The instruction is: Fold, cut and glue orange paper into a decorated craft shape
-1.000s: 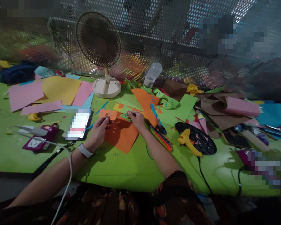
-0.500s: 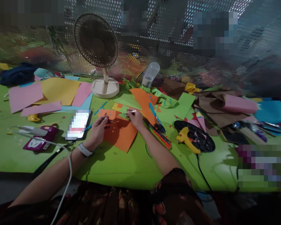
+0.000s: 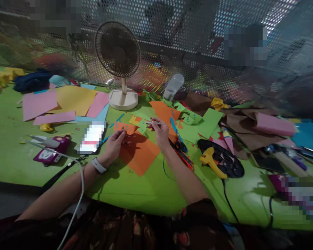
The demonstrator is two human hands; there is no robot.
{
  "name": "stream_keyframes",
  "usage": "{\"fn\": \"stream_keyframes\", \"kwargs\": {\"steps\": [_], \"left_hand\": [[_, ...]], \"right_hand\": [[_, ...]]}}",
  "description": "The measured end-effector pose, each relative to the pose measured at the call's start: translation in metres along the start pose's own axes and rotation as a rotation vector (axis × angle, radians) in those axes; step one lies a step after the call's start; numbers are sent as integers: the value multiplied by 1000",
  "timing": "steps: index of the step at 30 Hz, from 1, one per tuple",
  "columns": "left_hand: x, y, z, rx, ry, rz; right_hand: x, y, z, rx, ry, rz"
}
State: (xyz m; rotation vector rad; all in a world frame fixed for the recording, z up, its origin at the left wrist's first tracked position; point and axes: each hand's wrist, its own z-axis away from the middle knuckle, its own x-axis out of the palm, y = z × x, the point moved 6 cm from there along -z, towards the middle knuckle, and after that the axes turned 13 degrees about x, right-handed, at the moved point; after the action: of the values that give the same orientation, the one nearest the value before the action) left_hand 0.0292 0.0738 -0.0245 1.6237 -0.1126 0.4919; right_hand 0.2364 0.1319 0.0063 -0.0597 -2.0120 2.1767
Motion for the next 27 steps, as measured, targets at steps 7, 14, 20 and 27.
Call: {"fn": "stream_keyframes", "kwargs": {"steps": [7, 14, 20, 27], "left_hand": [[0, -1, 1, -21, 24, 38], [1, -1, 2, -10, 3, 11], [7, 3, 4, 10, -81, -37], [8, 4, 6, 36, -114, -67]], "right_hand": [[40, -4, 36, 38, -217, -45], [40, 3, 34, 45, -219, -13], [45, 1, 39, 32, -230, -20], [43, 4, 36, 17, -221, -19]]}}
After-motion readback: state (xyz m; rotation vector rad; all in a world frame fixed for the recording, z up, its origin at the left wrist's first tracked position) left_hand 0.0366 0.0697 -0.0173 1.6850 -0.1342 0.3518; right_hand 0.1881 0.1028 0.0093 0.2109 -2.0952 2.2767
